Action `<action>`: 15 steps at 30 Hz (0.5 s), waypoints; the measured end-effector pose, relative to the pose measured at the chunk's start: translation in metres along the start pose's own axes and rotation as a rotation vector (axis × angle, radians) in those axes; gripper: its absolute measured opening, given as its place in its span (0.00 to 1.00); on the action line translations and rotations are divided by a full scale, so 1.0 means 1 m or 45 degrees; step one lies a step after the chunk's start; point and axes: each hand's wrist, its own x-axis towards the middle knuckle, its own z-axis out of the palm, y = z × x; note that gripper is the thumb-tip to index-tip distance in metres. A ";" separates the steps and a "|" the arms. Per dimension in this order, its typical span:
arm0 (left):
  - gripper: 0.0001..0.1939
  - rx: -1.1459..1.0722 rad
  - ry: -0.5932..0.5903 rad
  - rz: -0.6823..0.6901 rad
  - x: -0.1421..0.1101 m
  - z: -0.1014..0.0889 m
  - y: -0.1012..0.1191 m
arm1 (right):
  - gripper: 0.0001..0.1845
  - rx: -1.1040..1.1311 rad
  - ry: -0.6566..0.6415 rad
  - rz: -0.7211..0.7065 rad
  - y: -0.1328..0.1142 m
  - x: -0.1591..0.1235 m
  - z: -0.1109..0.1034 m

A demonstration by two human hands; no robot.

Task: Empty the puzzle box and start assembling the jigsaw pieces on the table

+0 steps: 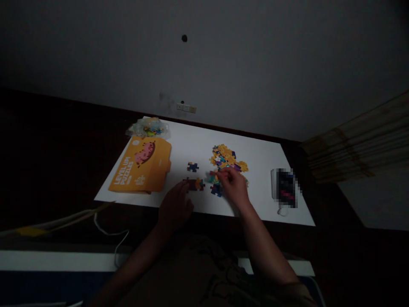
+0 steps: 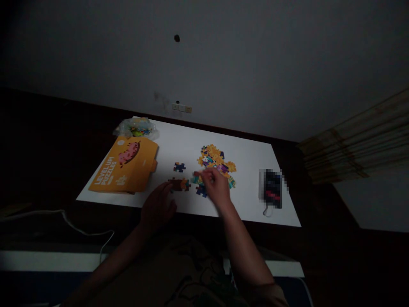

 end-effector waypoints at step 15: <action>0.24 -0.035 -0.099 0.060 0.003 0.000 -0.002 | 0.14 -0.486 -0.197 -0.341 -0.007 -0.068 0.055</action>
